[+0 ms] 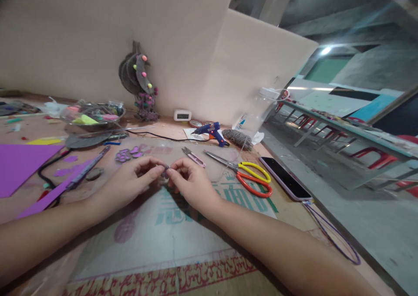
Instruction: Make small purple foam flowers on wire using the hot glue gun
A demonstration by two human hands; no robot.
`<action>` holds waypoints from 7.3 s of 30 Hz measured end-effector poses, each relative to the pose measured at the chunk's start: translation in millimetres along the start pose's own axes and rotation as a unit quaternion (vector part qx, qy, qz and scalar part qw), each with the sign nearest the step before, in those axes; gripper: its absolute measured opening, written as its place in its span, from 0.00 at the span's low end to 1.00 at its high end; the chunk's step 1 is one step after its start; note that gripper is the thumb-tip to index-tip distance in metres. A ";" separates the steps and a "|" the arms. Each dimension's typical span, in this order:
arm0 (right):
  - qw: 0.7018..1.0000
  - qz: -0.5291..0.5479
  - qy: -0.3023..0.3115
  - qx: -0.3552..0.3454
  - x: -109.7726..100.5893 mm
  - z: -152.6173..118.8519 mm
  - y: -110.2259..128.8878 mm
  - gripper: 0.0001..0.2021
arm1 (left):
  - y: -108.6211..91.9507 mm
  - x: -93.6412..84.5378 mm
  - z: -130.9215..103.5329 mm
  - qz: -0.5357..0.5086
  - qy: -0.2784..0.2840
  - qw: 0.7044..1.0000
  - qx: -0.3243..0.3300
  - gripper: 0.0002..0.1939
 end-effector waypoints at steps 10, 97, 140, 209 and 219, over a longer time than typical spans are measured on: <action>1.000 -0.014 0.016 0.006 4.8 -1.6 0.4 0.07 | -13.2 -3.9 0.1 0.072 -0.010 0.996 0.060 0.09; 0.996 -0.075 -0.042 -0.040 -11.9 -1.6 12.0 0.09 | -1.5 -10.9 1.3 -0.053 -0.046 0.997 -0.012 0.10; 0.992 -0.041 -0.065 -0.099 -23.2 -3.2 18.0 0.03 | 7.4 -6.6 3.2 0.014 -0.029 0.998 -0.045 0.09; 0.863 -0.462 -0.022 -0.202 -54.8 27.5 7.2 0.13 | -6.0 0.6 -3.6 0.058 -0.003 0.998 0.015 0.06; 0.838 -0.506 -0.045 -0.198 -56.4 29.9 -1.7 0.19 | -1.8 3.5 -4.1 0.048 0.006 0.999 -0.009 0.06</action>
Point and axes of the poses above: each hand's wrist, its own z-axis towards the middle knuckle, its own x-axis out of the palm, y = z × x, the point moved 10 cm from there along z, towards the middle knuckle, and after that the axes turned 1 degree about -y, right-handed, at the moved point
